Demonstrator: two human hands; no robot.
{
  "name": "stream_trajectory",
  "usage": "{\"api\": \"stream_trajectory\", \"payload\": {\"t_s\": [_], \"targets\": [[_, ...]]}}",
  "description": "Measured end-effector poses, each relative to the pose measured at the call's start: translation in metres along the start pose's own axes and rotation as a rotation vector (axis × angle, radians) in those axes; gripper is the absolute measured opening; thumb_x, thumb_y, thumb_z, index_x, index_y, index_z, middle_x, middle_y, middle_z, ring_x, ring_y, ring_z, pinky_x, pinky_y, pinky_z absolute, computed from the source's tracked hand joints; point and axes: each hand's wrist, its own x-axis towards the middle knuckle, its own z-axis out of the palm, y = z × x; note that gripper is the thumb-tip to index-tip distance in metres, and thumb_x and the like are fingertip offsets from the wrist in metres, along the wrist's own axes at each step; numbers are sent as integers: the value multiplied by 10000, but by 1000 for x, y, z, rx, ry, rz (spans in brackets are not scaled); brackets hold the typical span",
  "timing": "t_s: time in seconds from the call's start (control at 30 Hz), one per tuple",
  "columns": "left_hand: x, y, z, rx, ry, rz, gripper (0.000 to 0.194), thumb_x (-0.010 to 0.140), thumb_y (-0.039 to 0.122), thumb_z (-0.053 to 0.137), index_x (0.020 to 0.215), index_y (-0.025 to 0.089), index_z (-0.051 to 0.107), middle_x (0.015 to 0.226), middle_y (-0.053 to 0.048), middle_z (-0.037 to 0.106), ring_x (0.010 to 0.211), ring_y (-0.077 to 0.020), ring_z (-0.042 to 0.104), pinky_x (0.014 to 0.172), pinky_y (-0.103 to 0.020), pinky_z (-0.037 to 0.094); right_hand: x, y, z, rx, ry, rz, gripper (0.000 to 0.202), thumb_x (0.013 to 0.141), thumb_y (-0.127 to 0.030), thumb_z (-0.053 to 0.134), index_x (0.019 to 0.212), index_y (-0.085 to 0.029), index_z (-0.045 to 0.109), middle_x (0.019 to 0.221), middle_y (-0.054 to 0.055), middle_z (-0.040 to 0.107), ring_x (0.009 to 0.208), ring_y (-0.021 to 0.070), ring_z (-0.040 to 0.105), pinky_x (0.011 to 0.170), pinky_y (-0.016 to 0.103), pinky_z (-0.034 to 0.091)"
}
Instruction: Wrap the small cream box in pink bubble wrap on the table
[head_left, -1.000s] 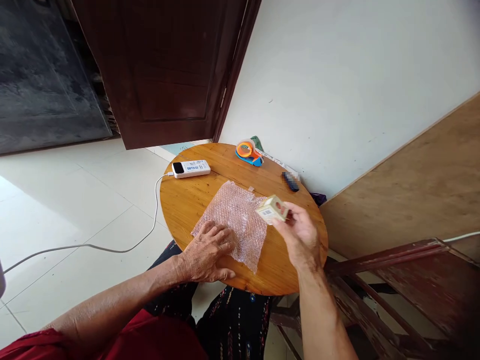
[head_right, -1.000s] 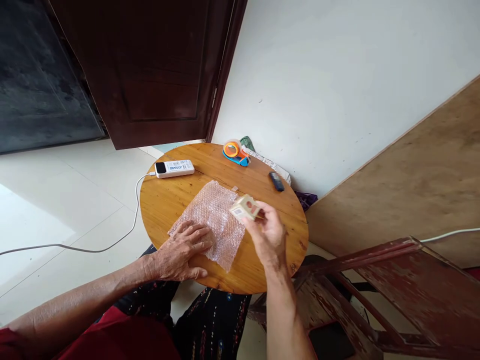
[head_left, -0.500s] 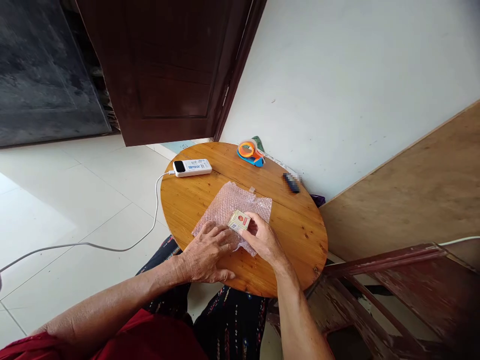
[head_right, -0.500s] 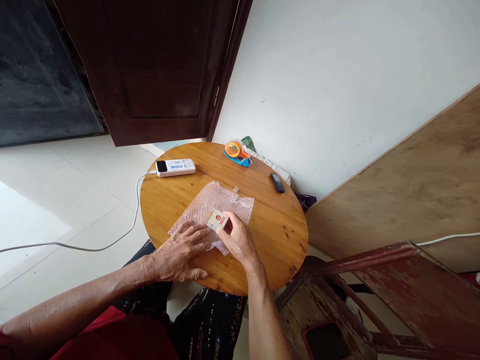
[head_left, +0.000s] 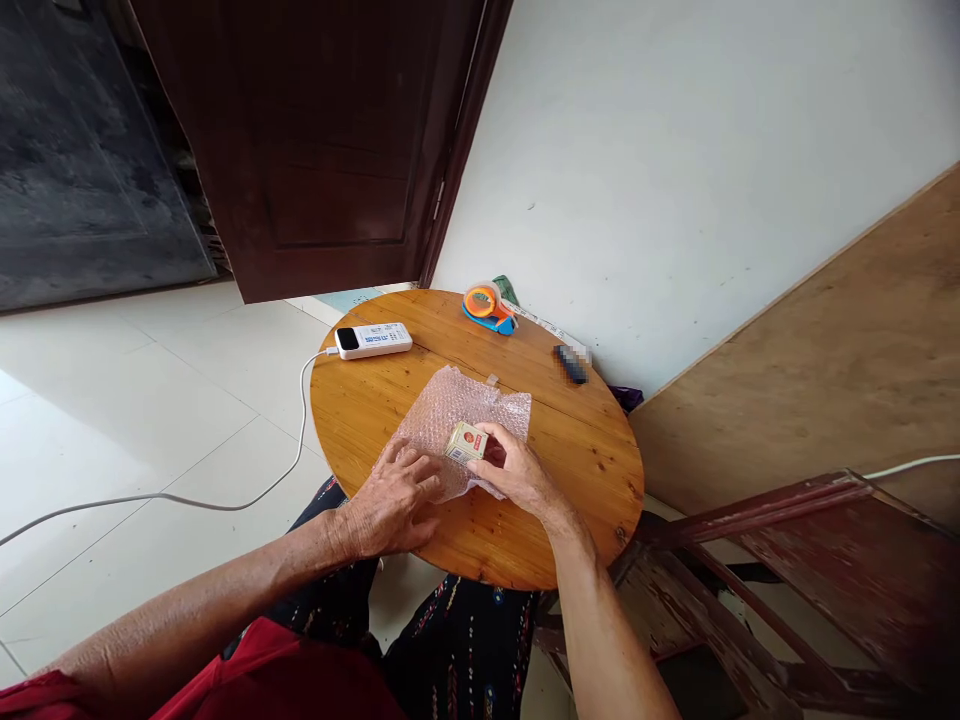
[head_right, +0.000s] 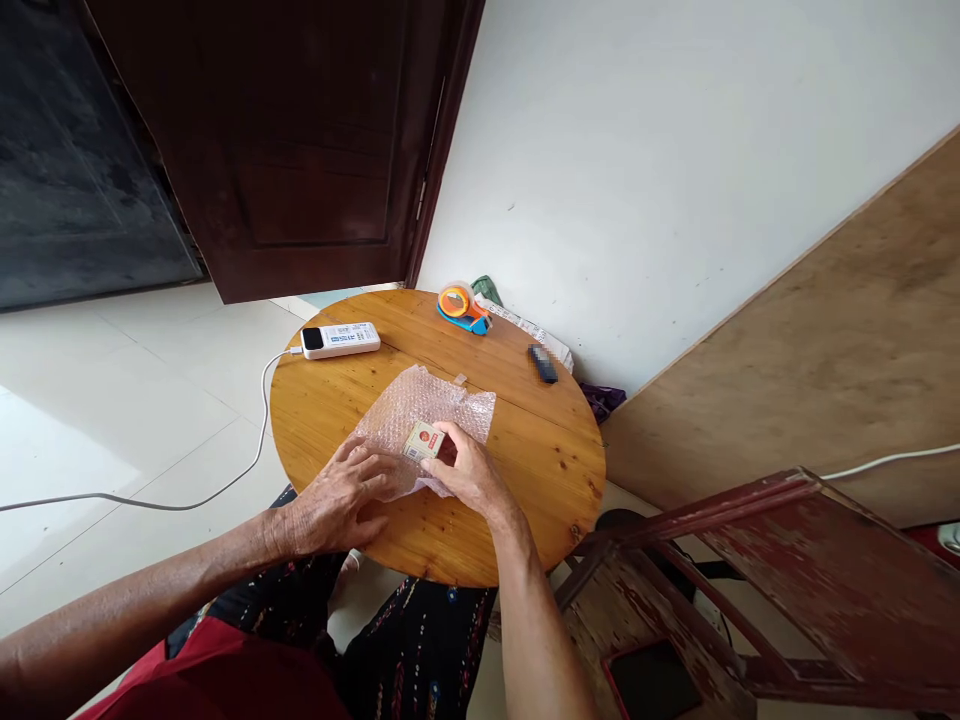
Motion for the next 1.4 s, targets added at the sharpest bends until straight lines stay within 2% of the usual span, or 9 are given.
{"api": "stream_trajectory", "payload": {"t_s": [0.17, 0.3, 0.37, 0.43, 0.53, 0.67, 0.83, 1.07, 1.4], "targets": [[9, -2, 6, 56, 71, 75, 190, 822, 176, 586, 976, 234, 680, 1102, -46, 689, 1110, -241, 562, 1127, -506, 265, -19, -20, -22, 104, -67, 45, 588, 849, -463, 600, 1366, -236, 435, 1348, 142, 570, 1226, 280, 571, 962, 446, 496], [21, -4, 5, 53, 175, 120, 159, 856, 160, 549, 938, 219, 671, 1076, -32, 703, 1096, -217, 579, 1117, -469, 299, -39, -49, -24, -205, -47, -144, 662, 731, -415, 760, 1324, -266, 509, 1476, 109, 431, 1365, 308, 411, 1097, 494, 371], [31, -5, 0, 56, 208, 142, 140, 863, 162, 547, 922, 211, 665, 1084, -34, 701, 1089, -216, 585, 1111, -465, 310, -42, -57, -16, -381, -4, -212, 621, 687, -302, 797, 1260, -257, 561, 1404, 95, 493, 1304, 299, 457, 1096, 489, 362], [43, -6, -7, 65, 219, 144, 117, 872, 168, 544, 880, 194, 658, 1069, -50, 702, 1057, -218, 599, 1086, -463, 340, -39, -59, -7, -476, 48, -230, 411, 724, -203, 747, 1115, -233, 623, 1233, 84, 593, 1164, 271, 541, 1023, 461, 419], [59, -10, -19, 59, 207, 96, 103, 871, 212, 574, 803, 179, 643, 1041, -75, 702, 978, -224, 622, 988, -441, 420, -30, -50, -4, -422, 132, -211, 89, 819, -134, 607, 851, -214, 627, 1021, 64, 635, 976, 216, 598, 893, 381, 474], [70, -24, -30, 13, 86, 34, 250, 741, 369, 750, 878, 184, 650, 1074, -90, 698, 1006, -271, 636, 948, -466, 446, -22, -32, -13, -226, 173, -129, 120, 832, -171, 561, 724, -206, 597, 1050, 61, 645, 977, 197, 622, 862, 334, 470], [79, -33, -26, -107, 6, -34, 169, 735, 256, 727, 868, 182, 652, 1141, -91, 696, 1058, -270, 645, 950, -431, 468, -13, -17, -20, -56, 164, -77, 95, 798, -251, 584, 719, -206, 612, 1079, 66, 672, 992, 206, 628, 895, 345, 455], [87, -30, -6, -466, 68, -213, 59, 802, 227, 646, 776, 179, 670, 1001, -34, 736, 850, -161, 670, 769, -270, 499, -3, -13, -17, 75, 129, -46, 157, 795, -364, 595, 716, -230, 573, 1016, 30, 716, 933, 211, 638, 836, 329, 474], [85, -21, -4, -557, 110, -303, 131, 778, 251, 678, 685, 166, 638, 897, -20, 724, 755, -130, 620, 704, -236, 466, -10, -13, -13, 28, 254, -30, 198, 804, -389, 603, 710, -217, 574, 657, -26, 569, 643, 147, 504, 635, 259, 404]]}}
